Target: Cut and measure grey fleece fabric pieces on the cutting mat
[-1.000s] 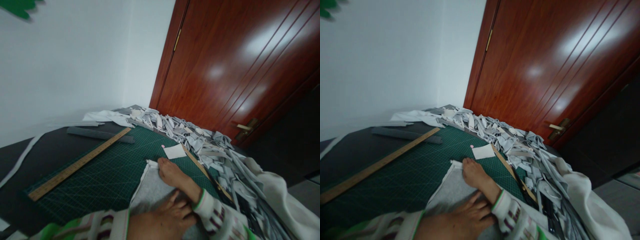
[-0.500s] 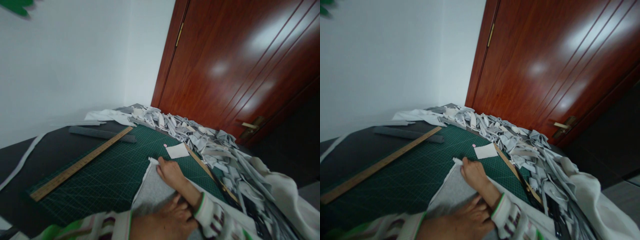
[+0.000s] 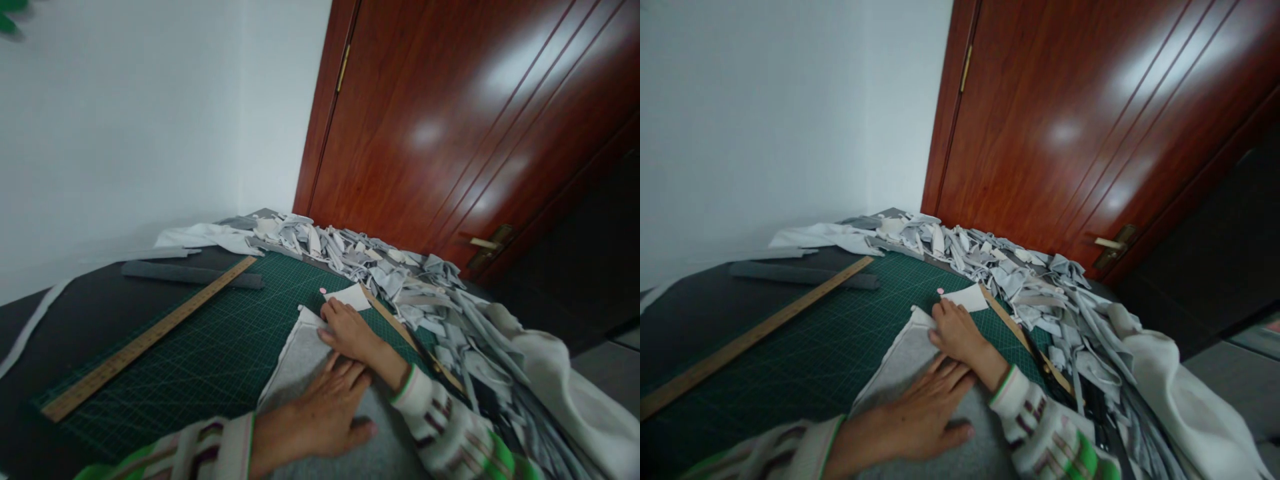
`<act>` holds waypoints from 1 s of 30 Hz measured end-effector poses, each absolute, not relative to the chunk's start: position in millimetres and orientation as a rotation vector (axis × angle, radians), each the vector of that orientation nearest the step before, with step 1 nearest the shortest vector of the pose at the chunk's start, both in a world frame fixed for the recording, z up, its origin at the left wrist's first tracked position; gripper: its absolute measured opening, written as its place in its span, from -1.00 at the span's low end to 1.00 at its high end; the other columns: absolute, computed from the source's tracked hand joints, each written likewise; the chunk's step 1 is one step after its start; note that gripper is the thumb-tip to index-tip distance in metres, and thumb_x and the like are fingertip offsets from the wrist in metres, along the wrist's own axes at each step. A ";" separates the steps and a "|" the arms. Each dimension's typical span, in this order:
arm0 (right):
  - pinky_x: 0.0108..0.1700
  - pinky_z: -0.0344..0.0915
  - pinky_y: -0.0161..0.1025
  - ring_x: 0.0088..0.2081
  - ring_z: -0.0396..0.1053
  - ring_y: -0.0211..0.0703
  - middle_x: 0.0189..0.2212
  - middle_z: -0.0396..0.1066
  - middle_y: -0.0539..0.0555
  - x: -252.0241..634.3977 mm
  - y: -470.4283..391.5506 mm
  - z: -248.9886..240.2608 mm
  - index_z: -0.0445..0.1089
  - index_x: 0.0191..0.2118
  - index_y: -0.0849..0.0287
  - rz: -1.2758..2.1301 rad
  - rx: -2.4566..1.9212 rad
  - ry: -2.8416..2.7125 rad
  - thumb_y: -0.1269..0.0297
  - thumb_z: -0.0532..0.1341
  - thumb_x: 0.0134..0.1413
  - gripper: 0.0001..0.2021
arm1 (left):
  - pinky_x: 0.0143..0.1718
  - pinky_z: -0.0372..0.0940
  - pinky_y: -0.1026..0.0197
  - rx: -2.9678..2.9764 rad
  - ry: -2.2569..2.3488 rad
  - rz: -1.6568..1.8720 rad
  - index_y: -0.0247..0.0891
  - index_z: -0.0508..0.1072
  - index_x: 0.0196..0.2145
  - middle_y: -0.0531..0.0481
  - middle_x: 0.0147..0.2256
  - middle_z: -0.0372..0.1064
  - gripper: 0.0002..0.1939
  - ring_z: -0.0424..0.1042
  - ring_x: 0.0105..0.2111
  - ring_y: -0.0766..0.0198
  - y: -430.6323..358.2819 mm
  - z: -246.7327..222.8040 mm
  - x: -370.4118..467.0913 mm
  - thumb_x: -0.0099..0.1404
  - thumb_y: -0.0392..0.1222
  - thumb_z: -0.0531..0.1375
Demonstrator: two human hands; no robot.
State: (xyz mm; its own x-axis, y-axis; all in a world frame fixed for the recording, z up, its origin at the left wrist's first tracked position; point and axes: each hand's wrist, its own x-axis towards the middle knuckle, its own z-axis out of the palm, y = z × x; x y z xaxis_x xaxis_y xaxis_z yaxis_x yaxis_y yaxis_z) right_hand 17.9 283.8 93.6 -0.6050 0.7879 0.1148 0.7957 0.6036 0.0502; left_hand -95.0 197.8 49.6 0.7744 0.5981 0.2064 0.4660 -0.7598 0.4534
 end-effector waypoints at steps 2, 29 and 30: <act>-0.01 0.27 -0.10 -0.09 0.34 -0.03 -0.09 0.34 0.17 29.2 281.1 99.3 0.31 -0.11 0.21 -0.063 -1.377 -2.746 0.25 0.22 0.17 -0.79 | 0.36 -0.24 -0.19 2.591 0.867 0.481 -0.28 0.08 0.32 -0.25 0.33 0.03 -0.31 -0.09 0.36 -0.03 201.5 51.2 -96.3 0.39 0.16 0.06; 0.05 0.24 -0.12 -0.04 0.34 -0.02 -0.13 0.39 0.22 151.6 204.1 61.9 0.31 -0.14 0.22 -0.038 -1.709 -2.207 0.47 0.05 0.25 -0.85 | 0.30 -0.10 -0.07 2.748 1.216 0.314 -0.23 0.18 0.28 -0.19 0.27 0.17 -0.48 0.08 0.28 0.04 265.1 63.2 -104.5 0.44 -0.03 0.04; 0.03 0.25 -0.13 -0.05 0.34 -0.03 -0.13 0.39 0.21 153.4 205.8 60.8 0.31 -0.15 0.21 -0.014 -1.691 -2.196 0.39 0.08 0.27 -0.90 | 0.28 -0.06 -0.09 2.740 1.231 0.315 -0.26 0.21 0.25 -0.22 0.23 0.20 -0.51 0.12 0.26 0.03 269.9 66.1 -101.6 0.43 -0.07 0.05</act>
State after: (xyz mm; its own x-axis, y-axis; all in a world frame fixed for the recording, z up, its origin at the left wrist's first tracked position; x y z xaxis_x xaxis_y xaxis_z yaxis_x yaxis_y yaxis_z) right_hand 153.4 205.8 60.8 -0.2128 0.9323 0.2925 0.9360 0.2804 -0.2126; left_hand -101.6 269.9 66.1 0.6473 0.7493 0.1394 0.7241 -0.6617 0.1943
